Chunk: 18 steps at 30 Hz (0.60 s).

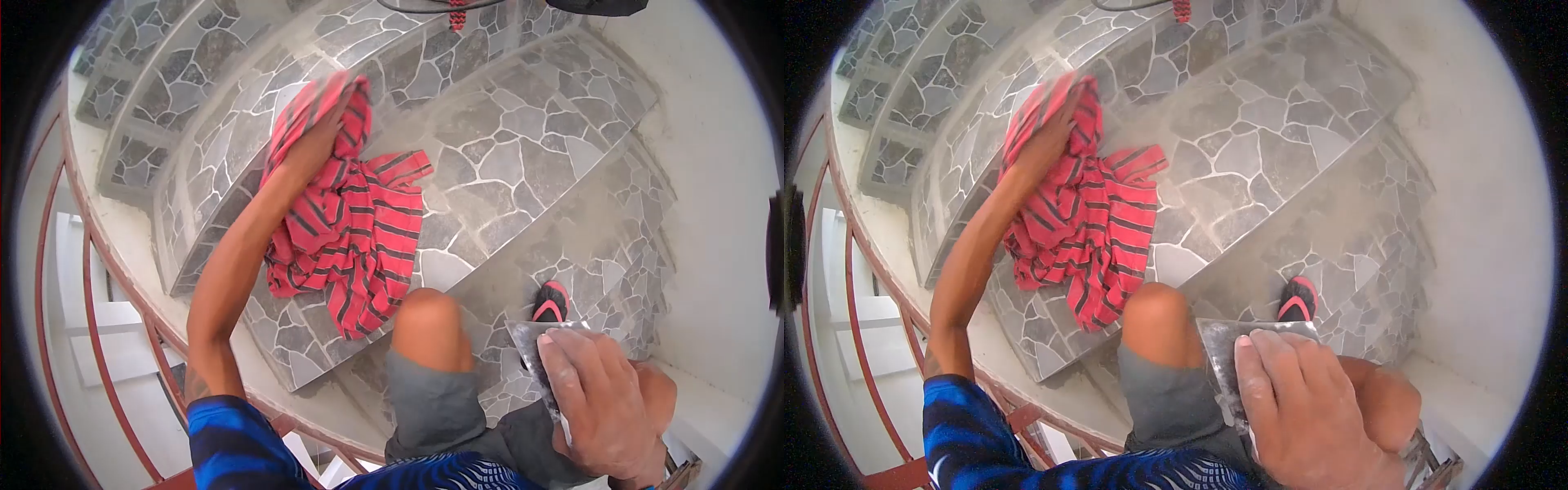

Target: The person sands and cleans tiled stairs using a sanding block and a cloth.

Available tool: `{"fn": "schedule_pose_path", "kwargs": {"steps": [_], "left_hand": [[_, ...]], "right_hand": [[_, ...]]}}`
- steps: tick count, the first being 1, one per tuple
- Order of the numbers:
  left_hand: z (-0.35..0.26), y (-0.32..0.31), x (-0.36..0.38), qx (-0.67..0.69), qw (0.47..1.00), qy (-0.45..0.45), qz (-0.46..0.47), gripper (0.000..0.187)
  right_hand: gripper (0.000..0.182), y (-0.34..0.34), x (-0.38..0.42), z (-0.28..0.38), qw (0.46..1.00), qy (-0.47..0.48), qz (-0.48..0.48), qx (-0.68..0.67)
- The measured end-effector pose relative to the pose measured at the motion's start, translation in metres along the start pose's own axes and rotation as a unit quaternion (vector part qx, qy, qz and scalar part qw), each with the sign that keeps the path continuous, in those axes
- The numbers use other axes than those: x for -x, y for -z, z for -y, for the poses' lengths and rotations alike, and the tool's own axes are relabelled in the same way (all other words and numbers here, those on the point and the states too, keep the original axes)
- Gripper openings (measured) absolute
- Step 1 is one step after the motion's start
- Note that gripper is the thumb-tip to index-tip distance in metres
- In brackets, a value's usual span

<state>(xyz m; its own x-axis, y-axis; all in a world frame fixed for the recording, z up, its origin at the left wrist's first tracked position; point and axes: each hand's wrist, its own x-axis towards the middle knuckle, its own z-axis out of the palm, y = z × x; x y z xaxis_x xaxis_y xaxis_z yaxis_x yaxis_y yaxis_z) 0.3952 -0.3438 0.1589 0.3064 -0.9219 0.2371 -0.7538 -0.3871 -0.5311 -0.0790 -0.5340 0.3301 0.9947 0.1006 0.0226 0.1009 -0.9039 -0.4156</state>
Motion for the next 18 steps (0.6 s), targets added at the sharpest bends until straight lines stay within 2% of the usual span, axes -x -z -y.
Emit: {"fn": "schedule_pose_path", "kwargs": {"steps": [1,4,5,7,9,12,13,15,17,18], "left_hand": [[-0.004,-0.001,-0.019,-0.067,0.997,-0.03,0.034,0.069],[-0.013,0.026,-0.062,-0.082,0.996,-0.011,0.032,0.074],[-0.004,0.038,-0.056,0.045,0.998,0.035,0.025,0.078],[0.021,0.059,-0.038,0.295,0.948,0.123,0.001,0.084],[0.048,0.044,0.011,0.281,0.938,0.199,-0.046,0.091],[0.056,0.05,0.029,0.262,0.944,0.201,-0.013,0.091],[0.06,0.036,0.017,0.226,0.961,0.156,-0.036,0.091],[0.041,0.024,-0.04,0.212,0.969,0.096,-0.087,0.083],[0.019,0.003,-0.107,0.201,0.971,0.078,-0.102,0.069],[0.018,-0.021,-0.136,0.197,0.969,0.057,-0.138,0.074]], "right_hand": [[0.074,-0.001,-0.003,0.001,1.0,0.008,-0.001,0.004],[0.077,0.001,-0.013,0.004,0.999,0.03,-0.017,-0.008],[0.077,0.0,-0.012,0.003,0.999,0.026,-0.019,0.001],[0.076,0.001,-0.009,-0.004,0.999,0.004,-0.024,0.023],[0.075,0.011,-0.003,-0.007,0.998,-0.037,-0.023,0.036],[0.065,0.024,0.01,-0.008,0.993,-0.11,0.001,0.05],[0.062,0.025,0.013,-0.008,0.989,-0.136,0.021,0.056],[0.062,0.025,0.01,-0.007,0.99,-0.131,0.017,0.051],[0.06,0.025,0.0,-0.002,0.993,-0.111,0.021,0.046],[0.057,0.023,-0.005,0.0,0.993,-0.104,0.027,0.039]]}}
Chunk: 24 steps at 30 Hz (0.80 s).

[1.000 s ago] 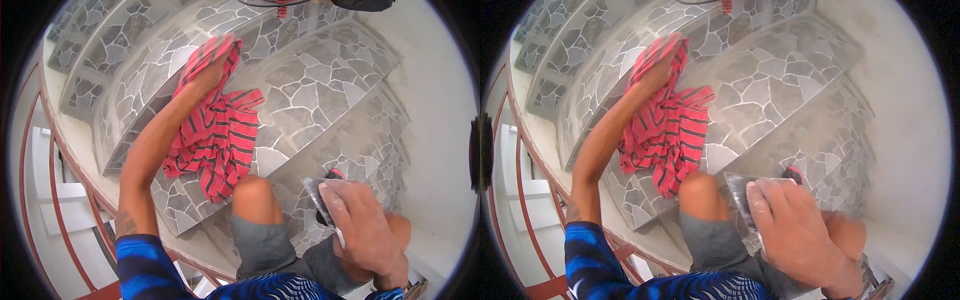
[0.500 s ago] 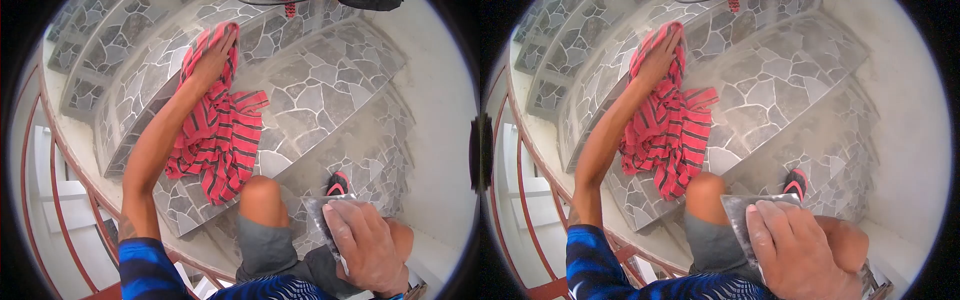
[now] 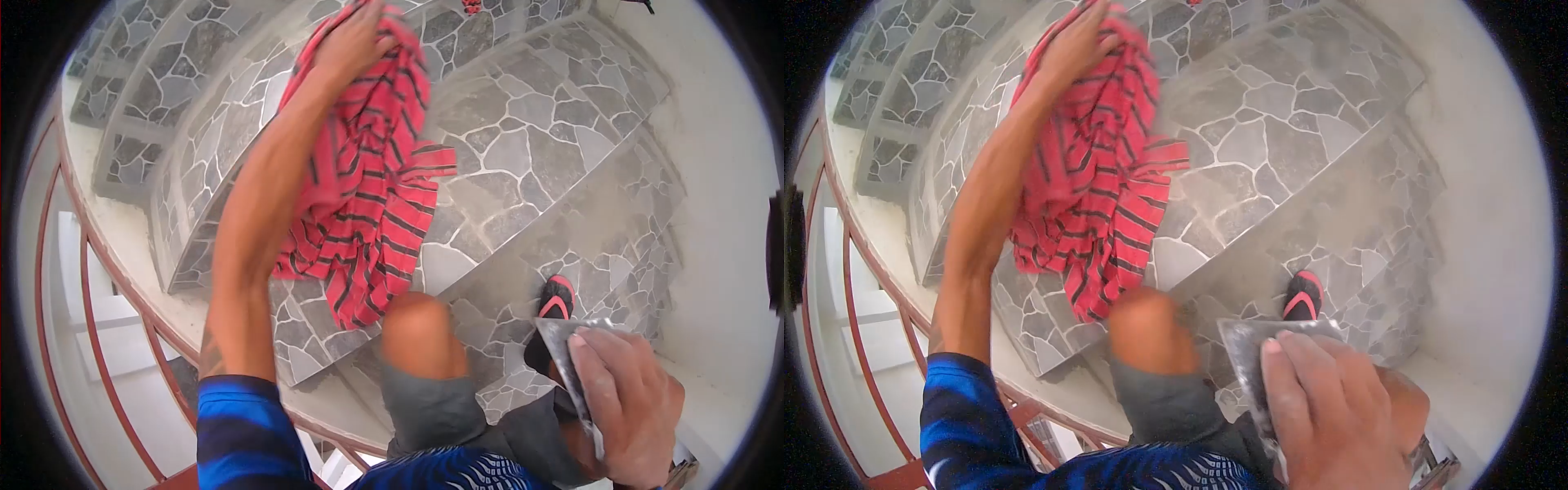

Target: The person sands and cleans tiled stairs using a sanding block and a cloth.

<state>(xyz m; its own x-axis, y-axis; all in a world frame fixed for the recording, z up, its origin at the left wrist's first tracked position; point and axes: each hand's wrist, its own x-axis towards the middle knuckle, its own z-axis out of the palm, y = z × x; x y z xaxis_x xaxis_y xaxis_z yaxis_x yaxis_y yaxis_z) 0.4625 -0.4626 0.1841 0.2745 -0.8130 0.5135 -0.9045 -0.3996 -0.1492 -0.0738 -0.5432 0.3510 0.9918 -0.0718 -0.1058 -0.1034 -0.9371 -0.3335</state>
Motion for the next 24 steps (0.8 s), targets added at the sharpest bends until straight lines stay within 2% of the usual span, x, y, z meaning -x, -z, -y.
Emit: {"fn": "schedule_pose_path", "kwargs": {"steps": [1,4,6,7,9,10,11,14,17,19,21,23,24], "left_hand": [[0.004,-0.022,-0.015,0.002,0.999,-0.031,-0.035,0.08],[-0.013,0.024,-0.001,0.053,0.993,0.077,0.078,0.057],[0.003,0.069,0.059,0.012,0.996,0.013,0.089,0.059],[0.011,0.086,0.095,0.019,0.99,0.097,0.096,0.063],[0.012,0.12,0.141,-0.002,0.972,0.186,0.142,0.067],[0.013,0.116,0.136,0.008,0.975,0.173,0.138,0.067],[0.014,0.112,0.132,0.018,0.977,0.163,0.135,0.067],[0.004,0.08,0.084,0.008,0.99,0.107,0.096,0.067],[-0.008,0.039,0.032,0.031,0.994,0.086,0.055,0.061],[0.008,0.036,0.031,-0.004,0.997,0.029,0.068,0.06],[0.023,0.045,0.063,-0.068,0.994,-0.026,0.08,0.056],[-0.005,0.117,0.116,0.045,0.973,0.176,0.14,0.057],[0.003,0.136,0.152,0.012,0.97,0.194,0.148,0.06]], "right_hand": [[0.055,-0.001,-0.001,0.0,1.0,0.005,0.003,-0.004],[0.07,-0.008,-0.001,-0.007,0.997,0.067,-0.045,0.019],[0.066,-0.01,0.011,-0.024,0.997,0.044,-0.057,0.008],[0.064,-0.012,0.017,-0.035,0.997,0.032,-0.068,0.003],[0.058,-0.014,0.027,-0.053,0.998,-0.029,-0.058,0.014],[0.056,-0.012,0.029,-0.056,0.997,-0.059,-0.05,0.021],[0.048,-0.003,0.034,-0.054,0.994,-0.111,0.003,0.018],[0.046,0.003,0.031,-0.049,0.997,-0.074,0.024,0.019],[0.046,0.003,0.018,-0.031,1.0,-0.021,-0.019,0.012],[0.045,0.003,0.004,-0.017,0.998,0.005,-0.048,-0.031],[0.042,0.001,-0.001,-0.014,0.996,0.042,-0.07,-0.032],[0.041,0.007,0.005,-0.02,0.998,0.036,-0.041,-0.035],[0.04,0.008,0.011,-0.026,0.998,0.032,-0.025,-0.038]]}}
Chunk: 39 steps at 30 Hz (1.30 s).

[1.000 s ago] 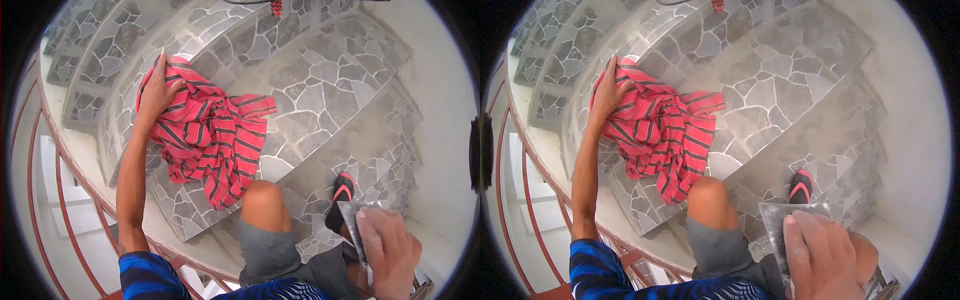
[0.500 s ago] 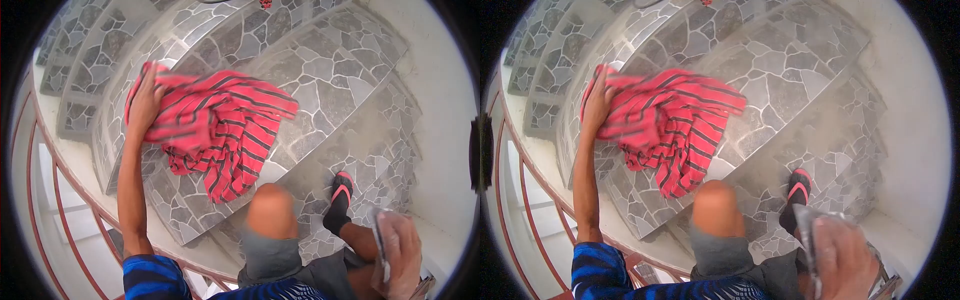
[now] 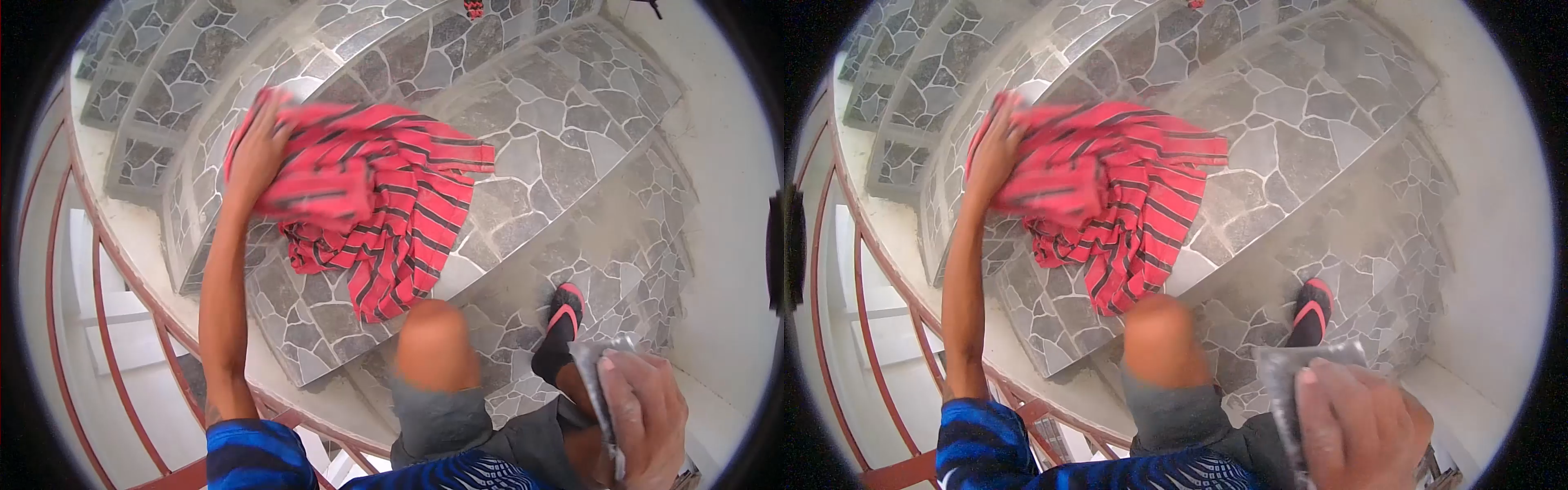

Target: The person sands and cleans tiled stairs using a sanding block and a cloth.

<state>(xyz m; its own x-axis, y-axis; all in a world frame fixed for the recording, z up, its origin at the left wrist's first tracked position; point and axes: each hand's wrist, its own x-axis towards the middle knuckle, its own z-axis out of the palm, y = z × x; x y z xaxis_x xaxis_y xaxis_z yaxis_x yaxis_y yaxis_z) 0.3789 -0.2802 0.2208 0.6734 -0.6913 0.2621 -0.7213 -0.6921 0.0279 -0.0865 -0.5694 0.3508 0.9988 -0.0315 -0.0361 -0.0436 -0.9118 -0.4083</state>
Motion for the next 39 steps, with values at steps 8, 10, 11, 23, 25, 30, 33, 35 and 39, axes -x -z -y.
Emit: {"fn": "schedule_pose_path", "kwargs": {"steps": [8,10,11,23,25,30,33,35,39], "left_hand": [[-0.016,-0.031,-0.067,-0.022,0.99,-0.129,-0.056,0.078],[-0.055,-0.059,-0.12,-0.018,0.981,-0.163,-0.104,0.077],[-0.07,-0.065,-0.134,-0.012,0.978,-0.169,-0.119,0.075],[0.02,-0.008,0.004,-0.024,0.998,-0.026,-0.058,0.075],[-0.014,-0.026,-0.037,-0.041,0.994,-0.029,-0.092,0.072],[-0.085,-0.055,-0.123,-0.02,0.992,-0.039,-0.115,0.057],[-0.07,-0.037,-0.118,0.029,0.998,-0.059,-0.019,0.05],[-0.024,-0.028,-0.091,0.051,0.988,-0.14,-0.028,0.058],[-0.002,-0.021,-0.048,0.035,0.993,-0.101,-0.056,0.07]], "right_hand": [[0.048,-0.005,0.023,-0.016,0.998,-0.017,-0.049,0.022],[0.052,-0.011,0.015,-0.008,0.997,0.014,-0.069,0.014],[0.052,-0.014,0.01,-0.001,0.997,0.02,-0.072,0.005],[0.046,-0.009,0.023,-0.02,0.992,-0.118,-0.04,0.023],[0.05,-0.008,0.012,-0.02,0.997,-0.062,-0.042,0.019],[0.049,-0.018,-0.017,-0.002,0.998,0.03,-0.057,0.019],[0.048,-0.018,-0.021,0.008,0.998,0.041,-0.04,0.024],[0.049,-0.014,-0.016,0.003,0.999,0.032,-0.028,0.011],[0.052,-0.012,0.011,-0.018,0.998,-0.031,-0.044,0.018]]}}
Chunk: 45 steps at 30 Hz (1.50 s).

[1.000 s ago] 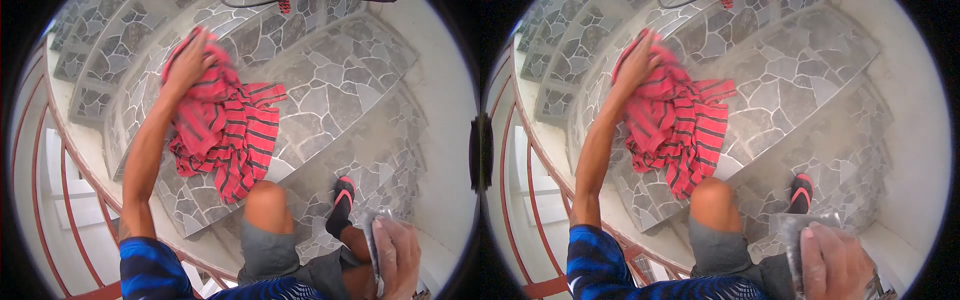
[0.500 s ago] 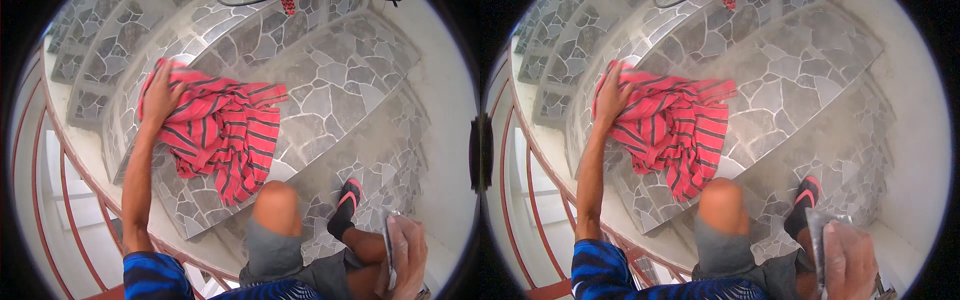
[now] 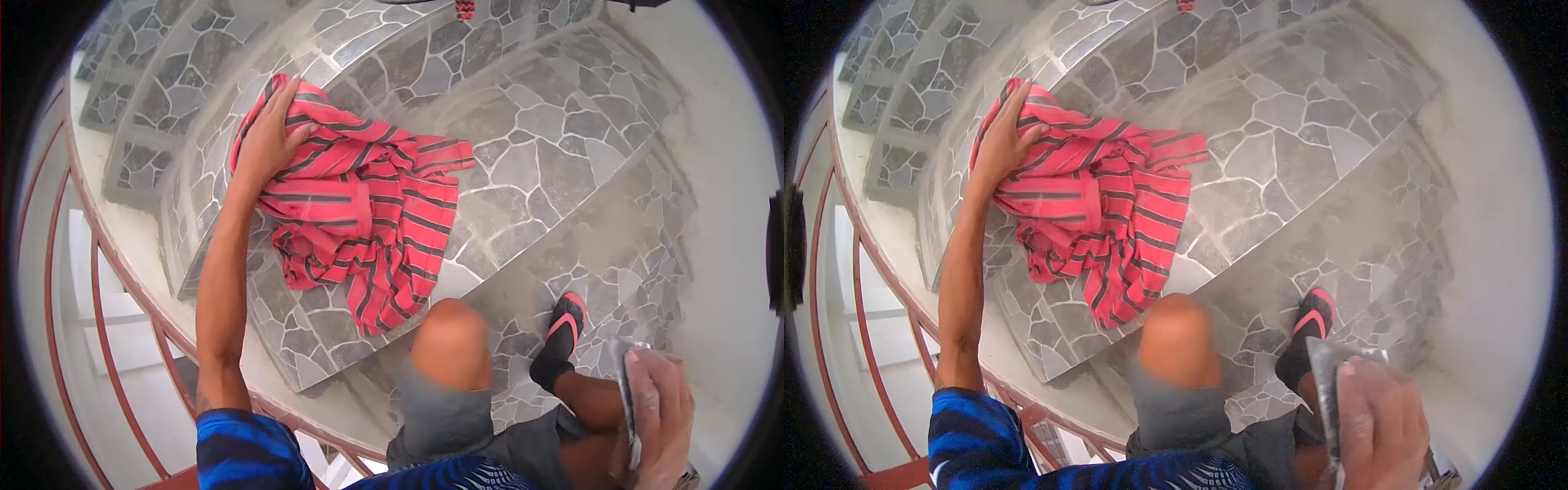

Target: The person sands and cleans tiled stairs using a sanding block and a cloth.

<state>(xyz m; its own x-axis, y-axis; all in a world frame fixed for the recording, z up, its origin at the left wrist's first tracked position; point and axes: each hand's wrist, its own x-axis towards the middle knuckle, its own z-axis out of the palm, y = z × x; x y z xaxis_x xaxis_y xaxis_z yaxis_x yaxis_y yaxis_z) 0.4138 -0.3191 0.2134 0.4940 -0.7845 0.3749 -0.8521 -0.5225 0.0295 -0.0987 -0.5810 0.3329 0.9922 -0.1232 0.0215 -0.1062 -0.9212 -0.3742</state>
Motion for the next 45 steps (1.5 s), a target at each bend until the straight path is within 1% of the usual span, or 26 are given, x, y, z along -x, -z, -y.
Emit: {"fn": "schedule_pose_path", "kwargs": {"steps": [1,2,4,7,10,11,12,13,14,17,20,23,24,26,28,30,31,32,33,34,36,39,41,45], "left_hand": [[-0.004,0.001,0.001,0.005,1.0,0.022,0.006,0.072],[-0.01,-0.006,-0.006,-0.019,0.999,0.033,-0.007,0.072],[-0.039,-0.029,-0.042,-0.065,0.995,0.058,-0.044,0.072],[-0.072,-0.042,-0.071,-0.035,0.995,0.088,-0.036,0.069],[-0.047,-0.024,-0.057,-0.016,1.0,0.008,0.024,0.067],[-0.031,-0.02,-0.051,-0.017,0.999,-0.03,0.014,0.067],[-0.017,-0.017,-0.047,-0.019,0.997,-0.068,0.001,0.067],[-0.016,-0.015,-0.048,-0.018,0.994,-0.108,-0.012,0.067],[-0.019,-0.018,-0.041,-0.003,0.998,-0.062,-0.032,0.065],[-0.039,-0.035,-0.049,-0.062,0.994,0.005,-0.092,0.063],[-0.05,-0.034,-0.056,-0.05,0.995,0.064,-0.059,0.058],[-0.044,-0.012,-0.053,0.022,0.999,0.048,0.007,0.055],[-0.023,-0.009,-0.048,0.059,0.998,0.005,0.009,0.05],[0.005,0.015,-0.01,0.039,0.999,0.009,0.029,0.053],[0.023,0.051,0.038,0.029,0.992,0.093,0.076,0.058],[0.041,0.058,0.068,-0.008,0.995,0.07,0.067,0.064],[0.048,0.057,0.077,-0.027,0.996,0.06,0.066,0.068],[0.048,0.054,0.077,-0.009,0.997,0.061,0.055,0.072],[0.042,0.051,0.078,-0.016,0.996,0.067,0.056,0.072],[0.036,0.051,0.078,-0.024,0.996,0.074,0.052,0.072],[0.034,0.053,0.078,-0.044,0.994,0.082,0.049,0.071],[0.032,0.052,0.077,-0.059,0.994,0.083,0.043,0.07],[0.032,0.051,0.077,-0.06,0.994,0.079,0.04,0.07],[0.029,0.052,0.078,-0.073,0.992,0.09,0.04,0.07]], "right_hand": [[0.053,0.001,0.003,0.0,1.0,-0.02,0.002,0.01],[0.052,0.001,0.004,0.0,1.0,-0.024,0.004,-0.003],[0.052,-0.002,0.001,-0.001,1.0,0.015,0.005,-0.014],[0.051,-0.005,-0.012,0.013,0.999,0.044,0.012,-0.004],[0.047,0.002,-0.015,0.026,0.999,0.032,0.036,0.012],[0.045,0.004,-0.014,0.028,0.999,0.023,0.047,0.013],[0.047,0.001,-0.012,0.024,0.999,0.025,0.028,0.002],[0.049,-0.003,-0.01,0.017,1.0,0.025,0.008,-0.007],[0.05,-0.005,-0.007,0.014,1.0,0.024,-0.011,-0.014],[0.051,0.0,-0.003,0.013,1.0,0.007,-0.001,-0.003],[0.045,0.006,-0.003,0.021,0.999,-0.014,0.045,0.003],[0.051,-0.005,-0.02,0.026,0.999,0.027,-0.008,-0.016],[0.049,-0.004,-0.027,0.022,0.997,0.051,0.005,-0.053],[0.044,-0.004,-0.045,0.006,0.986,0.096,0.03,-0.129],[0.037,-0.021,-0.062,-0.01,0.979,0.075,0.005,-0.192],[0.031,-0.049,-0.1,-0.037,0.974,0.001,0.019,-0.224],[0.029,-0.068,-0.138,-0.055,0.971,-0.061,0.048,-0.227],[0.031,-0.09,-0.183,-0.072,0.97,-0.051,0.04,-0.233],[0.034,-0.104,-0.223,-0.073,0.965,-0.052,0.03,-0.254],[0.038,-0.145,-0.257,-0.084,0.944,-0.012,-0.06,-0.325],[0.035,-0.169,-0.317,-0.076,0.942,0.0,-0.101,-0.321],[0.034,-0.191,-0.365,-0.056,0.919,0.008,-0.178,-0.352],[0.032,-0.205,-0.394,-0.057,0.902,0.036,-0.209,-0.376],[0.027,-0.219,-0.413,-0.043,0.886,0.065,-0.254,-0.382]]}}
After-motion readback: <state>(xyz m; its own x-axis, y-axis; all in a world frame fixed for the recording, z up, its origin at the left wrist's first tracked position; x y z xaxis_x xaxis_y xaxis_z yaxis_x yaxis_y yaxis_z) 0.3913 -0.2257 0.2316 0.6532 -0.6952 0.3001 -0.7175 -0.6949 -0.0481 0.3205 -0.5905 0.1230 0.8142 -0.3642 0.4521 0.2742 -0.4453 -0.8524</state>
